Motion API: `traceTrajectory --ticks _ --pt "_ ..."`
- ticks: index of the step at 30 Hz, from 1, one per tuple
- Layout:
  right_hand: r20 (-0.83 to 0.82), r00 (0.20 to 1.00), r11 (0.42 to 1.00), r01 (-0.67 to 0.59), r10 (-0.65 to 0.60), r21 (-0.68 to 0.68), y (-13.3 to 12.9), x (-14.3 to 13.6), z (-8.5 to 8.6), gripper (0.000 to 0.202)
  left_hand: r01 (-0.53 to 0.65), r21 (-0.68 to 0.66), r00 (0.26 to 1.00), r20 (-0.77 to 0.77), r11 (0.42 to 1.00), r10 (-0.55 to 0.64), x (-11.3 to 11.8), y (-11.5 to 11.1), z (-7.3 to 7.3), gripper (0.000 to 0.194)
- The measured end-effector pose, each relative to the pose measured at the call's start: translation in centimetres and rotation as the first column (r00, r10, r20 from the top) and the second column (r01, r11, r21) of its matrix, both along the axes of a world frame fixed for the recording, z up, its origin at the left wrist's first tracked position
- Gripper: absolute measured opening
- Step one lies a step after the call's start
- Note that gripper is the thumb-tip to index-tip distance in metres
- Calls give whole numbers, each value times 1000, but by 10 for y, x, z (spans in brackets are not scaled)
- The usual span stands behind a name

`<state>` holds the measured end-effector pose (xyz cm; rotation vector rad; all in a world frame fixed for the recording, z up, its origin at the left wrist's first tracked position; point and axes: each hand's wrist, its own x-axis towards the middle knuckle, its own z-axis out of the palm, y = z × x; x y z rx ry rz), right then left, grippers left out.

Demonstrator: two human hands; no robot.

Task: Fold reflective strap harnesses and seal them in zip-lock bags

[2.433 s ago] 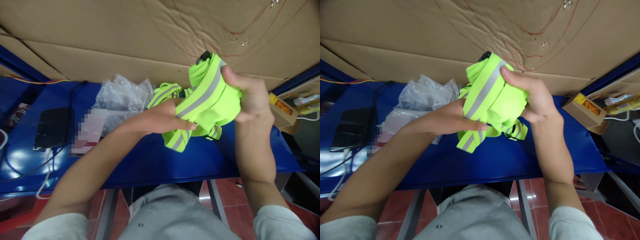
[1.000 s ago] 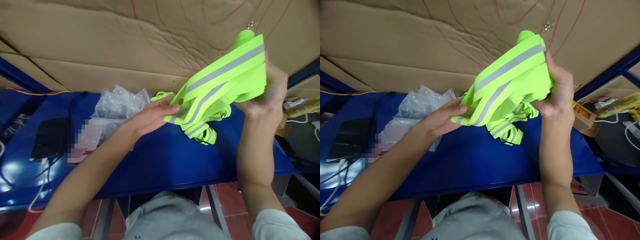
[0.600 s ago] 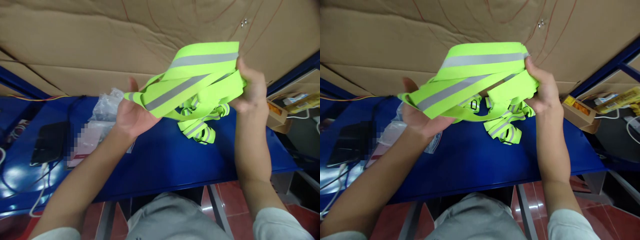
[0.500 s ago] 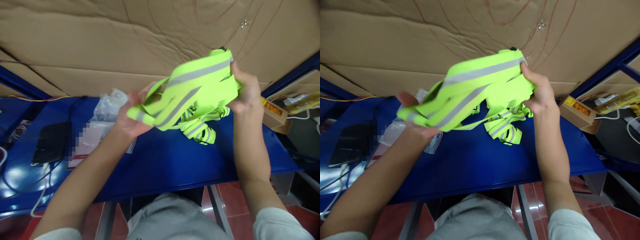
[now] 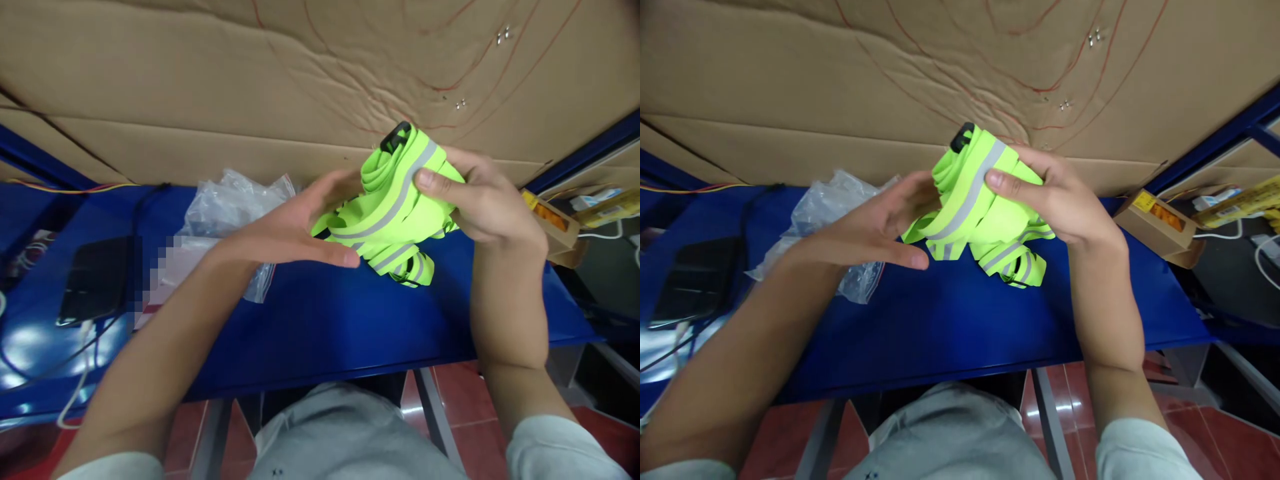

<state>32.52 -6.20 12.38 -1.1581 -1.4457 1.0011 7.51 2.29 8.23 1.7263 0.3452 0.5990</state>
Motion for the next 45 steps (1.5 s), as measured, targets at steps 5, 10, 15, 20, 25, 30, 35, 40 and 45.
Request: traceTrajectory --ticks 5,10,15,20,25,30,35,40,45 --pt "119 989 996 77 -83 55 -15 -23 6 27 0 22 998 -63 1000 1 22 -23 -21 46" --pt "-158 986 989 -81 61 -123 0 -25 -7 35 -114 114 991 -53 987 121 19 -27 -19 48" --pt "-23 1000 997 0 -2 -83 18 -23 -22 27 -99 71 994 -39 993 102 16 -21 -18 53" --pt "399 883 948 134 -246 287 11 -23 -15 33 -32 -104 999 1 994 32 24 -19 -32 38" --pt "658 738 953 -74 -146 294 4 -28 -18 72 -101 -64 994 42 993 103 24 -19 -31 42" --pt "674 704 936 -39 -224 351 14 -33 -35 81 -114 -218 987 88 969 136 29 -19 -34 45" --pt "507 795 905 118 -332 408 17 -37 -28 56 6 -586 983 151 811 102 36 -23 -34 45" --pt "352 870 917 235 -346 321 6 -34 -16 38 49 -372 998 49 927 -33 29 -22 -29 28" --pt "85 979 976 176 -187 126 0 -33 -13 22 -97 65 994 -46 993 100 17 -5 -22 45"
